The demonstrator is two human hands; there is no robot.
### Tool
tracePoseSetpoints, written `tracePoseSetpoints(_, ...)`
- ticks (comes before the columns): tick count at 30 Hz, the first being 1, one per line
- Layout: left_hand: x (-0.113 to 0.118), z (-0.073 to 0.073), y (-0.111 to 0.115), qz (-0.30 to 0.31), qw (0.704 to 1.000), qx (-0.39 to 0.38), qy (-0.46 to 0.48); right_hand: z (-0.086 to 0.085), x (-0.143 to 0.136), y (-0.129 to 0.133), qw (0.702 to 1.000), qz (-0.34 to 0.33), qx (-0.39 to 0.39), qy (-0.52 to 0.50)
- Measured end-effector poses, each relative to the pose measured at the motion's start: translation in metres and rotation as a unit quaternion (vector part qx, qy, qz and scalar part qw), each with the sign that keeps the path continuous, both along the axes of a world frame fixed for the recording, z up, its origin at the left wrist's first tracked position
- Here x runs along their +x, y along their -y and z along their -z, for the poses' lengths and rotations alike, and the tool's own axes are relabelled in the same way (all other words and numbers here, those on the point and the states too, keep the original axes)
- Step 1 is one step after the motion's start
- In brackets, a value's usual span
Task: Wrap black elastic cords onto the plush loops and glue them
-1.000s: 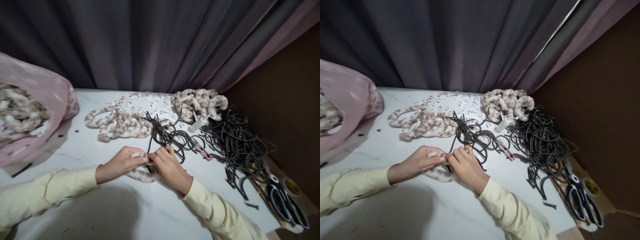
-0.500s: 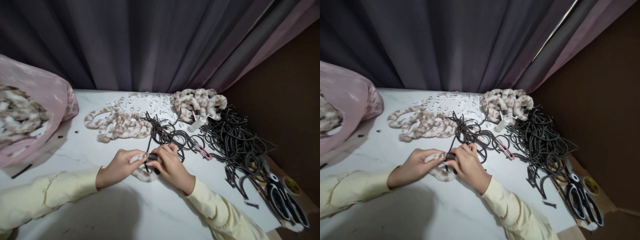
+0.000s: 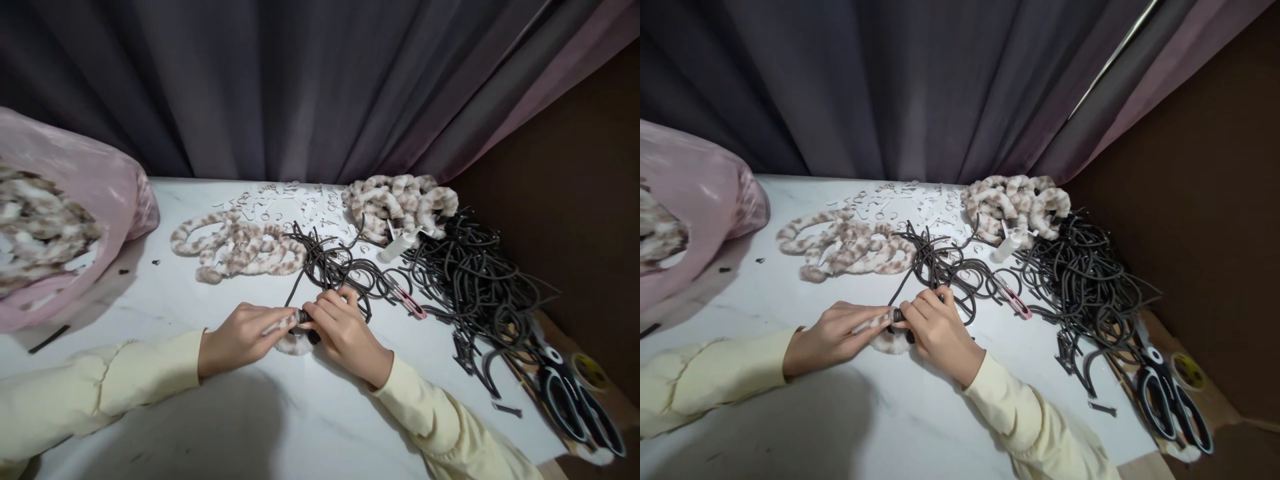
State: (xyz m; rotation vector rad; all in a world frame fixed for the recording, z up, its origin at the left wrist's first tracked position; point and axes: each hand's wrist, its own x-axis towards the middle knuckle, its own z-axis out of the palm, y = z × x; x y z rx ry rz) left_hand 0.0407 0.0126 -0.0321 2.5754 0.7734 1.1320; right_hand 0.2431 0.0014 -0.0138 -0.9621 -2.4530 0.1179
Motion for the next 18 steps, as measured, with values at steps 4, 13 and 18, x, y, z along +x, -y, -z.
tracePoseSetpoints(4, -0.0017, 0.0024, 0.0000, 0.004, 1.000, 0.014, -0.007, 0.0000, -0.0025, 0.0009, 1.000, 0.009, -0.001, 0.010)
tracePoseSetpoints(13, -0.0025, 0.0032, -0.0010, -0.011, 1.000, 0.010, -0.007, -0.0002, -0.0074, 0.0013, 0.996, 0.034, -0.077, 0.028)
tracePoseSetpoints(18, -0.0005, 0.0022, 0.0001, -0.011, 1.000, -0.002, 0.007, -0.0023, -0.0091, 0.0036, 0.993, 0.038, -0.111, 0.029)
